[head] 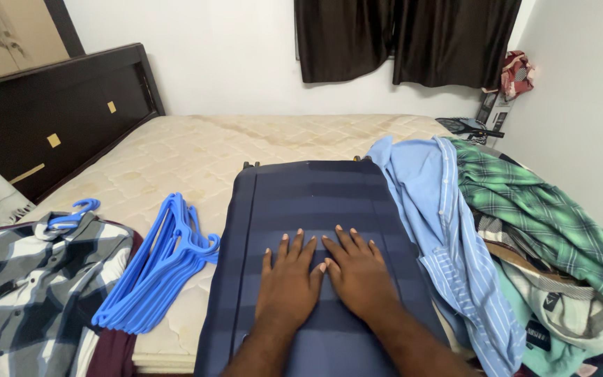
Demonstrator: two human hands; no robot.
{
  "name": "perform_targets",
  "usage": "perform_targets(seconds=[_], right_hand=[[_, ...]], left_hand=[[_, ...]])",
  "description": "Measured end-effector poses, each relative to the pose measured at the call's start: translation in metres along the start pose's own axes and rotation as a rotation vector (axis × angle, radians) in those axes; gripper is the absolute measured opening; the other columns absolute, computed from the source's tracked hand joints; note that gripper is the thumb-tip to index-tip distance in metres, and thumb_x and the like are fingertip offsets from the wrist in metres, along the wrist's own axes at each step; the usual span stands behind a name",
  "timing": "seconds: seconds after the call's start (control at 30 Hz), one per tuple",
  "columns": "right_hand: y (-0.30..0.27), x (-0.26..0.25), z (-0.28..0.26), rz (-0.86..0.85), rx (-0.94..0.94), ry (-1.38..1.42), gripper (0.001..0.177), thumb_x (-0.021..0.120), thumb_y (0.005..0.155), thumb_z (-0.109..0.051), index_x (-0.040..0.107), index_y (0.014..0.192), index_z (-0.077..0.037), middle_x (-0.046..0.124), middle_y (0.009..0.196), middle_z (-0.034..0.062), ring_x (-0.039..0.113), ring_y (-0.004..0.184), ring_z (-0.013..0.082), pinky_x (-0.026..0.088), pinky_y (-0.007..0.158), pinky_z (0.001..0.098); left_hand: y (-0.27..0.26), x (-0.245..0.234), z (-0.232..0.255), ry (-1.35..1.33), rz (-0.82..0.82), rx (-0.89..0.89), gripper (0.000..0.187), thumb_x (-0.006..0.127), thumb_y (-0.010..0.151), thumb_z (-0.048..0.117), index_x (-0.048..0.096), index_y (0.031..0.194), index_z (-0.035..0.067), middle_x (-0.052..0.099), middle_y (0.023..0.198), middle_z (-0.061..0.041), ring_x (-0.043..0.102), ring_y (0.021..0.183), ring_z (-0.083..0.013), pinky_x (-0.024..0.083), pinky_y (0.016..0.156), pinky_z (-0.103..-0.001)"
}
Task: The person places a light blue striped shirt on a suitcase and proceeds to button it from the top down. The shirt is handled by hand, and the person systematically fastens each button while the shirt remains on the suitcase.
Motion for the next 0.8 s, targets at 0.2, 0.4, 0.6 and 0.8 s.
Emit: perform_targets(seconds=[0.2, 0.4, 0.6, 0.8], right_hand=[[-0.012, -0.013, 0.020, -0.069, 0.059, 0.031, 0.051, 0.056, 0.096, -0.041, 0.055, 0.143, -0.022, 0.042, 0.158, 0.0084, 0.033, 0.149, 0.0305, 0.022, 0.119, 0.0545], [-0.026, -0.026, 0.053, -0.160, 0.121, 0.072, 0.054, 0.054, 0.096, -0.045, 0.053, 0.146, -0.025, 0.039, 0.161, 0.0037, 0.028, 0.152, 0.0269, 0.018, 0.123, 0.0518], [-0.044, -0.039, 0.086, -0.115, 0.045, 0.313, 0.056, 0.055, 0.096, -0.042, 0.054, 0.147, -0.018, 0.040, 0.161, 0.0071, 0.028, 0.154, 0.0289, 0.023, 0.122, 0.0447], [-0.088, -0.031, 0.184, -0.168, 0.471, 0.288, 0.053, 0.058, 0.098, -0.044, 0.057, 0.144, -0.018, 0.056, 0.153, 0.0085, 0.052, 0.141, 0.0249, 0.046, 0.115, 0.0414]], left_hand=[[-0.008, -0.002, -0.025, -0.065, 0.094, 0.004, 0.062, 0.052, 0.097, 0.045, 0.043, 0.151, 0.016, 0.031, 0.164, -0.005, 0.019, 0.155, -0.0244, 0.010, 0.125, -0.048], [-0.019, -0.007, -0.066, -0.086, 0.142, -0.071, 0.062, 0.055, 0.095, 0.045, 0.045, 0.150, 0.018, 0.034, 0.163, -0.003, 0.021, 0.154, -0.0226, 0.012, 0.124, -0.046], [-0.030, -0.014, -0.097, -0.099, 0.143, -0.202, 0.063, 0.055, 0.095, 0.047, 0.044, 0.151, 0.022, 0.033, 0.164, -0.002, 0.019, 0.156, -0.0259, 0.018, 0.122, -0.051], [-0.025, -0.015, -0.097, -0.037, 0.119, -0.263, 0.060, 0.052, 0.097, 0.046, 0.043, 0.152, 0.022, 0.030, 0.165, -0.003, 0.018, 0.155, -0.0262, 0.019, 0.121, -0.057]])
Point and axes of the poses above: each hand's wrist, its own y-axis towards the middle knuckle, its own x-axis out of the palm, z = x × y, the point moved 4 cm from there along y, towards the middle knuckle
